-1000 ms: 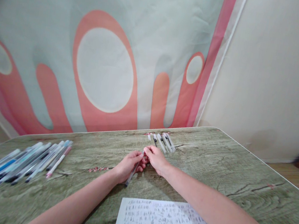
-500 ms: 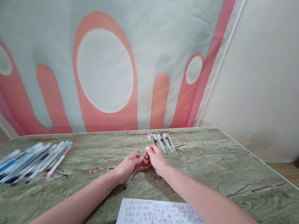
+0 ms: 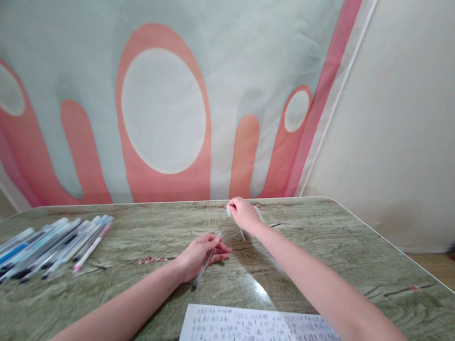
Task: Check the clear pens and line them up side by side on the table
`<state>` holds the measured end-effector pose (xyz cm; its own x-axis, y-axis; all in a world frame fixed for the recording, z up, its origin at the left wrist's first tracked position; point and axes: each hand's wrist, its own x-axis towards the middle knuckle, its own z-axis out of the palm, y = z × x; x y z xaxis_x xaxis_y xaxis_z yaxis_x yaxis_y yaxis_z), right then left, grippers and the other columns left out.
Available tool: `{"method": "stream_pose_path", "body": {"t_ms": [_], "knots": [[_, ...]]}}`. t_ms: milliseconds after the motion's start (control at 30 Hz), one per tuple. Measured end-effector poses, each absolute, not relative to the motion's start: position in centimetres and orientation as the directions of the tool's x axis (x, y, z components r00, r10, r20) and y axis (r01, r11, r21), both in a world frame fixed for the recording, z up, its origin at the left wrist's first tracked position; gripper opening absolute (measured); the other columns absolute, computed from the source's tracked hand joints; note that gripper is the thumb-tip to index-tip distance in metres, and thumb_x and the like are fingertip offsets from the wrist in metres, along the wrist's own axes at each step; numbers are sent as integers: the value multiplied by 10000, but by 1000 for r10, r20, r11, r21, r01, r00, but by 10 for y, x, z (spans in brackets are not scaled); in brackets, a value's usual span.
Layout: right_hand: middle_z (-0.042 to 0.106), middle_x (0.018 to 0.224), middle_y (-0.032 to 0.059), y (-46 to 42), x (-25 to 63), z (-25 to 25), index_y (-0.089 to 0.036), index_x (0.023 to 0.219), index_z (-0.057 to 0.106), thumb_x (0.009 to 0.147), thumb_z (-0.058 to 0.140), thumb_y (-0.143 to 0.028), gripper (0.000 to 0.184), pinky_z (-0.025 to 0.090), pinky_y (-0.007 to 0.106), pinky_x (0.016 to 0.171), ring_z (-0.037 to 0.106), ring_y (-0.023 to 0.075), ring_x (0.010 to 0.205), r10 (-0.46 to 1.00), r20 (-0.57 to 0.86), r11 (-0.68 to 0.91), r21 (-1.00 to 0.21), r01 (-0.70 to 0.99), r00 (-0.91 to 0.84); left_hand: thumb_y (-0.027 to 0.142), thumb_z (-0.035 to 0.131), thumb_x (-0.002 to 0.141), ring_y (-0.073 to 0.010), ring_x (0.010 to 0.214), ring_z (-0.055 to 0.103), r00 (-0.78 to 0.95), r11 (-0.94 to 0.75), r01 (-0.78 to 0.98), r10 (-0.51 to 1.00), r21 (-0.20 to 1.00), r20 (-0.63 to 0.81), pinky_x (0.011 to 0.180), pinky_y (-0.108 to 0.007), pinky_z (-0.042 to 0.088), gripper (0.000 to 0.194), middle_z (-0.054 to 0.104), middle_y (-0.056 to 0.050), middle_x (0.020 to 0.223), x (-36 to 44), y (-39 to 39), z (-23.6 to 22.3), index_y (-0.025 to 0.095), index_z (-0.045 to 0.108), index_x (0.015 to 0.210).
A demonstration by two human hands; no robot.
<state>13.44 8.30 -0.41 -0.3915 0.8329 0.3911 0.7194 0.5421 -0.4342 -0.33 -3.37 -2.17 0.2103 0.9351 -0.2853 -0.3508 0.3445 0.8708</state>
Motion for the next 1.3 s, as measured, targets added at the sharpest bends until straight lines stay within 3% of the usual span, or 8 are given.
{"method": "stream_pose_path", "body": {"t_ms": [300,500,1100,1300], "knots": [[590,900,54,106,128,-9,-172,840,622,843,433,-256,207,327,234,720,535,160,849,776,264,625,-200,755,-573,213,468,809,-123,629,597,231,332,-352,937,875,-263,692,-279,484,105,608,-83,693,-5,-31,-27,134,446,744],[595,911,57,112,130,-15,-175,848,623,849,435,-268,209,326,245,734,531,169,867,727,237,679,-109,726,-644,222,460,813,-123,610,599,246,337,-336,933,880,-263,663,-268,476,106,613,-92,710,-7,-32,-27,136,440,753],[597,921,48,117,140,-22,-199,908,629,861,408,-270,236,366,263,726,542,163,831,682,332,709,-84,700,-651,224,457,817,-121,600,603,270,341,-336,928,878,-257,662,-261,471,108,616,-94,706,-7,-31,-29,136,432,759],[621,960,65,120,137,-19,-189,989,622,822,486,-252,225,353,301,828,485,189,952,612,341,772,-60,633,-714,212,446,822,-122,607,605,263,349,-334,927,875,-269,652,-257,475,107,613,-91,696,-7,-30,-28,134,434,750]]}}
